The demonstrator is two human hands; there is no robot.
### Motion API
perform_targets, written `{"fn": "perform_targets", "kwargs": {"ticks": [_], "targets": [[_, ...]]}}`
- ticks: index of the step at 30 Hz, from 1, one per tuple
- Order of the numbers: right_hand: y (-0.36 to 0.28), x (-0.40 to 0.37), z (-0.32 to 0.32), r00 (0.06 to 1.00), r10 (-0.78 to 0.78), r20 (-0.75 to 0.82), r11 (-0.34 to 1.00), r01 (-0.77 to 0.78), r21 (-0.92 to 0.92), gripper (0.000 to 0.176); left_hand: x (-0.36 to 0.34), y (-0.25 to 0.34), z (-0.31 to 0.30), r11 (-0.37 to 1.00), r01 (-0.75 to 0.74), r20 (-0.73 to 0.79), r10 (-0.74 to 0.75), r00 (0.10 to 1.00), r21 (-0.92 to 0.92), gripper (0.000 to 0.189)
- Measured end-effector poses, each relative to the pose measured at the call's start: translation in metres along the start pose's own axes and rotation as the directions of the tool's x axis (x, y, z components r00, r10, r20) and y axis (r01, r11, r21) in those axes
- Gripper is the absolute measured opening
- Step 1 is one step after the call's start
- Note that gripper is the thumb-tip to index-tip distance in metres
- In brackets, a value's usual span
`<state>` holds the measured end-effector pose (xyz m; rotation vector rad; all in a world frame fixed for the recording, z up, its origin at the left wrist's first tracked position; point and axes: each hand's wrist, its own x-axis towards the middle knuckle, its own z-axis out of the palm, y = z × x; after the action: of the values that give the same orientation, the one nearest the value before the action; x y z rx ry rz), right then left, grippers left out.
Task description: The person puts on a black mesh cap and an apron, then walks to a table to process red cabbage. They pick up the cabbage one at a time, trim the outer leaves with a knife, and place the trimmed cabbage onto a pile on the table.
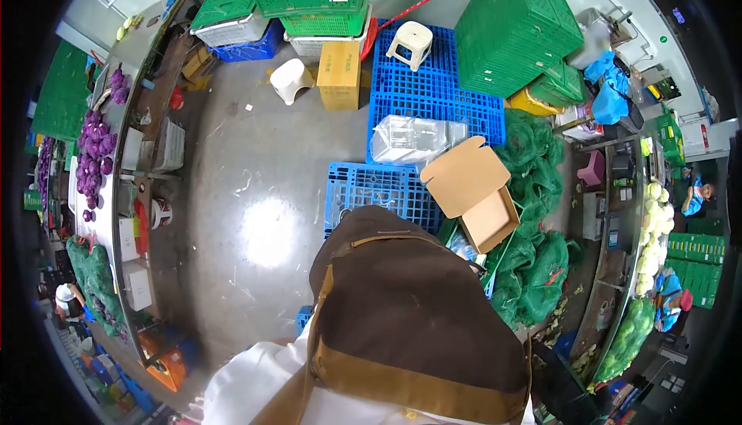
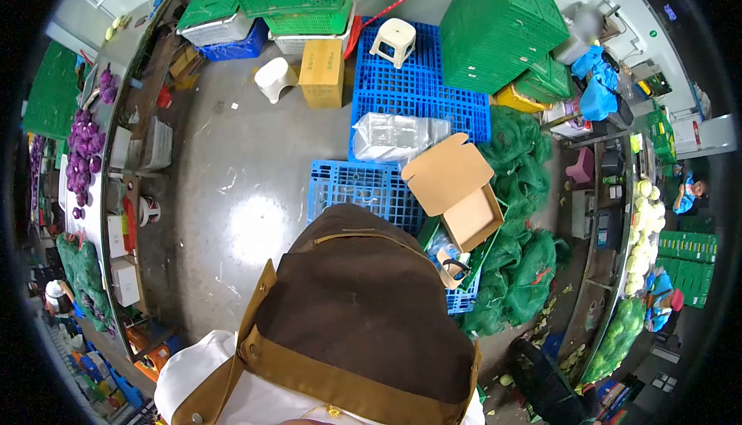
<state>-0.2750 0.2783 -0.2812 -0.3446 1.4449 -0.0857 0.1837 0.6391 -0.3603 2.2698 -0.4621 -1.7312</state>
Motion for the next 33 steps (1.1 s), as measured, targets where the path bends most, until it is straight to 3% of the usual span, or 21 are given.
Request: {"fn": "perform_targets", "kwargs": {"ticks": [16,30,33], "targets": [[-0.002,-0.007,-0.016,1.000,-0.002,-0.005,0.997,0.002,0.081,0.038,-0.100,0.044,-0.039,0.997,0.015,0.081,-0.021,0.996,0.070,0.020],[0.050,-0.037,-0.001,0.999,-0.037,-0.025,0.927,0.044,0.373,0.038,-0.113,0.166,-0.115,0.934,-0.226,0.257,0.155,0.954,0.276,0.016],[0.056,-0.059,0.006,0.998,-0.048,0.032,0.879,0.026,0.477,0.038,-0.121,0.188,-0.128,0.913,-0.277,0.295,0.187,0.937,0.300,0.015]]}}
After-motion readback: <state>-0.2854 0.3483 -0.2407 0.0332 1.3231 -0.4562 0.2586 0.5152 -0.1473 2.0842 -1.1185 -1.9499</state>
